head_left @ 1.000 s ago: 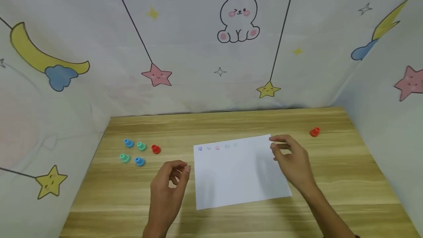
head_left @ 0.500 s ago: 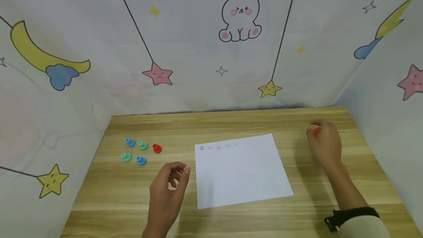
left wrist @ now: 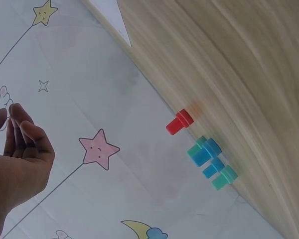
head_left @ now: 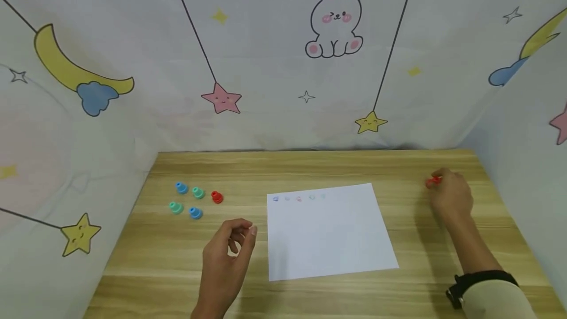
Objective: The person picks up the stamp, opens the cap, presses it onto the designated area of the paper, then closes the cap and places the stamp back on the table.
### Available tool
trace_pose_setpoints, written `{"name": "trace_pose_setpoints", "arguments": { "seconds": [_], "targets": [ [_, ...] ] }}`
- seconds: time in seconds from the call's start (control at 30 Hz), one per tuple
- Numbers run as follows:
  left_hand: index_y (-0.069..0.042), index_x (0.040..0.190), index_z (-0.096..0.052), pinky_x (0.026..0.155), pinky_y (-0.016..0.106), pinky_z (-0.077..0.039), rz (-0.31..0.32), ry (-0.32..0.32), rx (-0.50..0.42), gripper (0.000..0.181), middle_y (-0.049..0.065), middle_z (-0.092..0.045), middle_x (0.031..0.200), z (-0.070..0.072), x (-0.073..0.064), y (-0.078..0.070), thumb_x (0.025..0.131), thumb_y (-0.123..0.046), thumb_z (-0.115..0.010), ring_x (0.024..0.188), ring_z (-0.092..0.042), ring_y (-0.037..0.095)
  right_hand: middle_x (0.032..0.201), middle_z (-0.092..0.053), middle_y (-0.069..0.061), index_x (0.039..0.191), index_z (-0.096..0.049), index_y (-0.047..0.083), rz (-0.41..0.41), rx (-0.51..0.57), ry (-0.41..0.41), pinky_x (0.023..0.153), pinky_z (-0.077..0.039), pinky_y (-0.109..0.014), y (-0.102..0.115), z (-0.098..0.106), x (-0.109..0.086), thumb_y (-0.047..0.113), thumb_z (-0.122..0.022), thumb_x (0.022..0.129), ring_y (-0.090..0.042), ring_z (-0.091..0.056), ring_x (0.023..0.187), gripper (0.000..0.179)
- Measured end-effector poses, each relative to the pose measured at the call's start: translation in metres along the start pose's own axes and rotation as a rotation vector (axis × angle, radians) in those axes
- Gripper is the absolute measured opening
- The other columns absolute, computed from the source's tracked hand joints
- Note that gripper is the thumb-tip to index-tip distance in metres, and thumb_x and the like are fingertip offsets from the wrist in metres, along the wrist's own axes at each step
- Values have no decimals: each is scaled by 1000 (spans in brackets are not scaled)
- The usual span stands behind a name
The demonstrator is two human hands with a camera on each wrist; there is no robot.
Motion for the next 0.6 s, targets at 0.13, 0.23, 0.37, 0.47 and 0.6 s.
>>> {"name": "trace_pose_setpoints", "arguments": {
  "seconds": [0.13, 0.23, 0.37, 0.47, 0.6],
  "targets": [
    [-12, 110, -69, 62, 23, -50, -7, 0, 5, 17, -10, -68, 88, -1, 1, -2, 97, -5, -78, 74, -58, 3, 123, -67, -34, 132, -63, -6, 23, 45, -19, 74, -52, -61, 3, 4, -6, 12, -61, 105, -56, -63, 110, 32],
    [-12, 110, -69, 62, 23, -50, -19, -5, 12, 18, -9, -68, 88, -1, 2, -3, 96, -4, -78, 73, -58, 2, 123, -69, -33, 134, -63, -5, 71, 129, -37, 77, -55, -60, 20, 11, -18, 13, -62, 106, -52, -68, 108, 33],
    [-12, 110, -69, 62, 23, -50, -24, -1, 8, 18, -11, -68, 87, -2, 4, -4, 96, -5, -78, 74, -59, 2, 122, -71, -31, 135, -64, -5, 148, 241, -50, 77, -61, -51, 56, 24, -40, 17, -65, 106, -49, -71, 107, 36],
    [-13, 111, -69, 62, 22, -49, -21, 9, 2, 18, -12, -68, 88, -4, 4, -5, 96, -5, -78, 74, -59, 2, 121, -73, -27, 133, -66, -2, 190, 296, -58, 73, -60, -26, 79, 32, -55, 21, -66, 106, -43, -73, 106, 35],
    [-12, 111, -69, 62, 23, -50, -28, 23, -15, 19, -12, -68, 89, -8, 5, -8, 96, -4, -77, 74, -59, 3, 121, -75, -18, 131, -68, 3, 249, 360, -51, 71, -51, -6, 104, 32, -76, 27, -68, 106, -24, -74, 102, 35]
  ]
}}
Point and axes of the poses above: each hand's wrist, its own x-axis towards the middle knuckle, its own z-axis out of the back of the hand, y = z × x, the point moved 8 cm from there along x, towards the middle knuckle
